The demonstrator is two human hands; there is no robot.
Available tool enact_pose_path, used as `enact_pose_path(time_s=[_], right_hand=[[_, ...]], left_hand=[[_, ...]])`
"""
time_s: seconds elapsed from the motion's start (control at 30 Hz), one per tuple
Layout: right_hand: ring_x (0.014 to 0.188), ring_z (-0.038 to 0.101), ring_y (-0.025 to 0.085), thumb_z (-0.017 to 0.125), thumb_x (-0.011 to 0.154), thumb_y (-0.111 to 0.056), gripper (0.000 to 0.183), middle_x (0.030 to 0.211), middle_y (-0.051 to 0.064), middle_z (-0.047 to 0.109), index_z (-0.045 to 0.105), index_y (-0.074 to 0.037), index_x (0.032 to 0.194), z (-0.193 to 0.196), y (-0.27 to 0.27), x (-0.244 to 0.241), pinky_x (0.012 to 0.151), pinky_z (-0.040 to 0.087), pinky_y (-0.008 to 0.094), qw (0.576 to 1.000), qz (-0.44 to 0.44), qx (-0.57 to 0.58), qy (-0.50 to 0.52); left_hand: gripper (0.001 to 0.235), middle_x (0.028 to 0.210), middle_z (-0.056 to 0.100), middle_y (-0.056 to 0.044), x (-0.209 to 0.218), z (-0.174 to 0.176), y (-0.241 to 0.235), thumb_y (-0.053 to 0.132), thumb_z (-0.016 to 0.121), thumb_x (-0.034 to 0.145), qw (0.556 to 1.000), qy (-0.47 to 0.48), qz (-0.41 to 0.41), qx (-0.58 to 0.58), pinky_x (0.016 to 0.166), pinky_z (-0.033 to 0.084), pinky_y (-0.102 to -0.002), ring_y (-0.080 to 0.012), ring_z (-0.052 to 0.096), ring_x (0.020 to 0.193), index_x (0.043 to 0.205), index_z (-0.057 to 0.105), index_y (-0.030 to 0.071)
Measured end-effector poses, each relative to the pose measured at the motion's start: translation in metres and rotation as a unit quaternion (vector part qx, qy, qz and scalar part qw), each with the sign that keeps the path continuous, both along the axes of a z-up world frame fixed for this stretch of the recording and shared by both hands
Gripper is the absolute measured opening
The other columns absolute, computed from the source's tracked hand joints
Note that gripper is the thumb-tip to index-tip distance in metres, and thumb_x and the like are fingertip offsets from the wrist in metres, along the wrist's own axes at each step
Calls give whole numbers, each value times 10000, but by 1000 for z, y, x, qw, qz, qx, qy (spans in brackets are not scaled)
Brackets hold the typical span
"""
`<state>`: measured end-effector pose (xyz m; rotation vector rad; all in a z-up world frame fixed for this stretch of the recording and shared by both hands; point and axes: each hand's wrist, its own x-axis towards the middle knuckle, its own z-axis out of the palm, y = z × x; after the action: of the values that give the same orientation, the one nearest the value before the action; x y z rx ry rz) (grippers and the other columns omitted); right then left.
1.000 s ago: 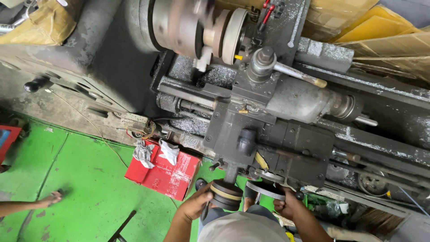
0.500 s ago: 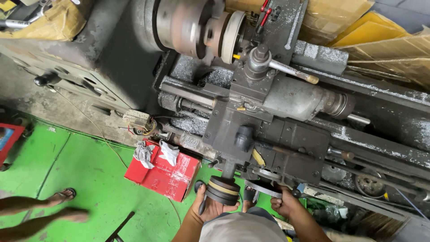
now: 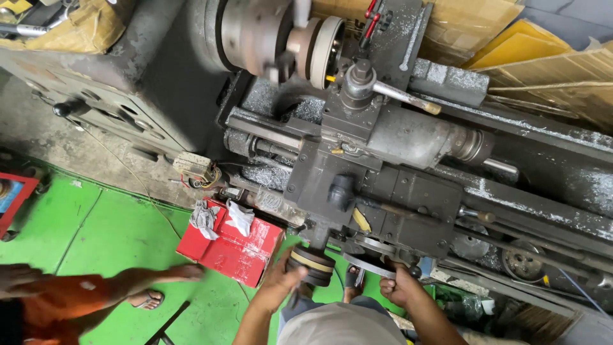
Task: Operating a manual metal lathe by adjusting handwheels to machine a cylindrical part.
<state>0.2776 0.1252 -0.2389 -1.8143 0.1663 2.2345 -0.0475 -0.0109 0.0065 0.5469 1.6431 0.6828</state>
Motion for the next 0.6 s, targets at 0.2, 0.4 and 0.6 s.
enact_pose_path(time_s=[0.2, 0.4, 0.6], right_hand=[[381, 239, 66, 556, 1026, -317, 140, 503, -70, 199, 483, -249, 927, 6, 0, -1, 404, 140, 247, 1000, 5, -4, -4], [285, 323, 88, 644, 926, -412, 420, 414, -60, 243, 374, -247, 649, -103, 1, 28, 290, 257, 236, 998, -14, 25, 64], [480, 469, 110, 582, 976, -375, 280, 628, -13, 408, 501, -128, 873, -60, -9, 17, 361, 367, 204, 996, 61, 57, -21]], left_hand=[[1246, 897, 739, -176, 54, 30, -18, 853, 746, 680, 877, 469, -87, 59, 651, 612, -504, -351, 746, 765, 1589, 298, 129], [674, 1023, 824, 79, 100, 98, -1, 484, 721, 836, 979, 65, -156, 114, 862, 579, -253, -72, 796, 971, 1455, 539, 292], [1055, 1489, 539, -240, 139, -7, 28, 750, 674, 752, 978, -47, -194, -58, 1229, 314, -547, -410, 474, 1424, 1581, 359, 180]])
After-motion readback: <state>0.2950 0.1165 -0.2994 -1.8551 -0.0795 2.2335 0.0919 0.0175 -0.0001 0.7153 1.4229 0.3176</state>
